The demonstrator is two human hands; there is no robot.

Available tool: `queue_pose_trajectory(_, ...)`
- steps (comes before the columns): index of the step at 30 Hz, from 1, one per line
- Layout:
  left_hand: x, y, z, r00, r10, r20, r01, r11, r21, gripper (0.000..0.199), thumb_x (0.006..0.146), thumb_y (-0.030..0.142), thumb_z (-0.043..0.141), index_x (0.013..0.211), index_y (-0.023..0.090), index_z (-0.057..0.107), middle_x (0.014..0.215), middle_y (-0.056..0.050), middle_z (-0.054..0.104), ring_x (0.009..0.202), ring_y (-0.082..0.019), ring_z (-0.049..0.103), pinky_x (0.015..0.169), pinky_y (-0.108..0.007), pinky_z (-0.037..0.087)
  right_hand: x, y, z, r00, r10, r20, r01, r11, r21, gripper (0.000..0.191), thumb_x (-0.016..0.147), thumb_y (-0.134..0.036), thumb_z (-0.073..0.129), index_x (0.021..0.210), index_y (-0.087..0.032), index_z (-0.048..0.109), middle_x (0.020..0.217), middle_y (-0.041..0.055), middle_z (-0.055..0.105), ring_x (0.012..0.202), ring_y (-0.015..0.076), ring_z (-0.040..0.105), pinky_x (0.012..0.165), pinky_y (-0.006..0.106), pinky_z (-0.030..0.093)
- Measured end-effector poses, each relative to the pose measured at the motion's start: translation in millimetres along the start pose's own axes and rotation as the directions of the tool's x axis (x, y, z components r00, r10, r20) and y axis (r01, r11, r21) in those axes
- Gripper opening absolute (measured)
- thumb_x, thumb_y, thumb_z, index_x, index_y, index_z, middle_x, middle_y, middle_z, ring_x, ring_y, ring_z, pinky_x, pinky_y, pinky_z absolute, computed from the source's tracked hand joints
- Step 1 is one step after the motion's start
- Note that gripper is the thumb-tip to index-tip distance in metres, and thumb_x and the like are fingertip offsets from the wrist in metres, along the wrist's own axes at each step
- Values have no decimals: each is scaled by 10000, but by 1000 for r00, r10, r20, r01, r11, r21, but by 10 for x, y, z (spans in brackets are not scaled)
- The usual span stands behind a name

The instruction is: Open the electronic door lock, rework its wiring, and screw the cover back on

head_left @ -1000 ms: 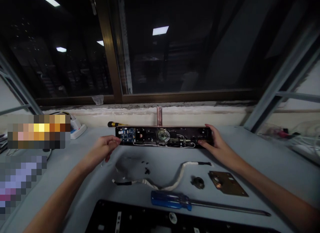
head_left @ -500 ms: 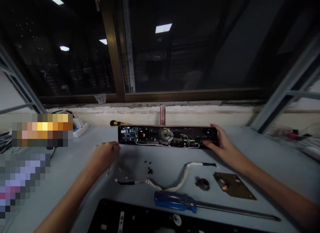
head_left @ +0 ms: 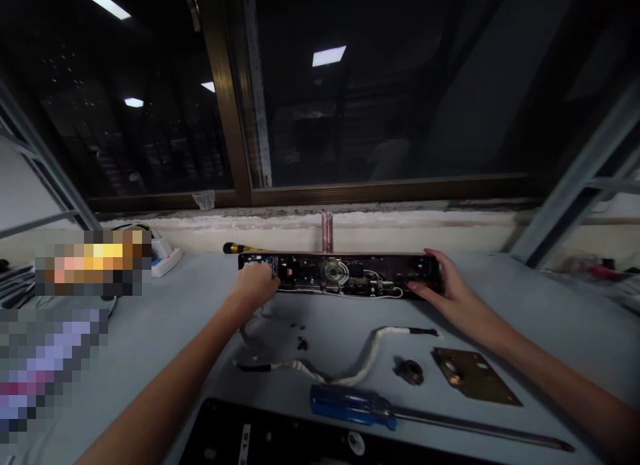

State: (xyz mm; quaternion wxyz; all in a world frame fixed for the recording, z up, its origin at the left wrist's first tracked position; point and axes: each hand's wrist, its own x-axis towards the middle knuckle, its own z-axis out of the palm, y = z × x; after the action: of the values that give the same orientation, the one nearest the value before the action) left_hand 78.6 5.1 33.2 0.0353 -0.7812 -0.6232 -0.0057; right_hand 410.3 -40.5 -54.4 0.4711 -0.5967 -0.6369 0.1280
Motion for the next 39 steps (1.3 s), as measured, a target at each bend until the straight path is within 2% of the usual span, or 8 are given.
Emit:
queue_pose_trajectory(3, 12, -17, -12, 999, 50, 19, -49, 999, -17, 269, 765, 250, 413, 774, 144, 661, 874, -139, 670, 876, -251, 616, 730, -305, 448, 3, 10, 3, 1000, 1, 11, -1, 1000, 3, 689, 746, -556, 486, 1290, -247, 197, 1149, 91, 432, 1037, 273, 470, 954, 462, 336)
queue_pose_trajectory(7, -1, -60, -28, 992, 103, 72, -99, 993, -62, 244, 754, 344, 461, 715, 192, 649, 756, -58, 678, 793, -207, 632, 661, -245, 450, 9, 11, 9, 1000, -3, -17, 3, 1000, -15, 693, 730, -564, 483, 1283, -244, 215, 1186, 97, 407, 1084, 290, 438, 976, 452, 318)
queue_pose_trajectory(14, 58, -14, 62, 997, 49, 64, -46, 998, -53, 241, 766, 241, 433, 818, 128, 639, 901, -157, 660, 866, -263, 617, 707, -306, 444, 9, 28, 13, 1000, -5, -26, 4, 1000, -21, 684, 735, -554, 496, 1282, -246, 224, 1159, 84, 422, 1055, 280, 463, 965, 450, 337)
queue_pose_trajectory(17, 76, -33, 47, 991, 101, 84, -94, 993, -76, 226, 784, 250, 436, 753, 148, 635, 837, -119, 668, 847, -231, 619, 708, -271, 431, 5, 45, 3, 1000, 8, -8, -9, 999, -32, 688, 742, -554, 494, 1293, -255, 211, 1133, 82, 441, 1025, 279, 487, 959, 461, 344)
queue_pose_trajectory(20, 75, -74, 4, 979, 170, 110, -158, 981, -111, 204, 776, 239, 462, 658, 172, 615, 693, -53, 655, 767, -182, 619, 669, -224, 413, 3, 45, -6, 1000, 11, 8, -10, 1000, -24, 695, 747, -556, 487, 1302, -259, 193, 1107, 85, 455, 1008, 280, 494, 948, 470, 357)
queue_pose_trajectory(24, 77, -115, -4, 969, 219, 118, -203, 969, -139, 230, 776, 224, 467, 579, 169, 575, 582, -25, 604, 675, -156, 595, 603, -210, 379, 2, 5, -12, 1000, 5, 4, -4, 1000, -29, 678, 750, -553, 479, 1296, -267, 196, 1095, 81, 462, 999, 273, 499, 929, 458, 381)
queue_pose_trajectory(34, 90, -116, 45, 965, 248, 83, -233, 960, -156, 216, 757, 192, 454, 564, 159, 545, 621, -35, 578, 659, -156, 544, 589, -231, 331, 2, -8, -10, 1000, -9, -6, 9, 999, -43, 671, 746, -550, 478, 1290, -262, 210, 1095, 89, 460, 989, 275, 498, 921, 450, 389)
queue_pose_trajectory(39, 74, -157, 32, 962, 259, 88, -237, 950, -204, 222, 753, 208, 430, 559, 162, 525, 559, -5, 518, 592, -134, 493, 544, -218, 315, -1, -46, -20, 1000, 5, -4, -5, 1000, -29, 682, 739, -556, 476, 1284, -246, 208, 1131, 101, 441, 1030, 284, 477, 936, 463, 364)
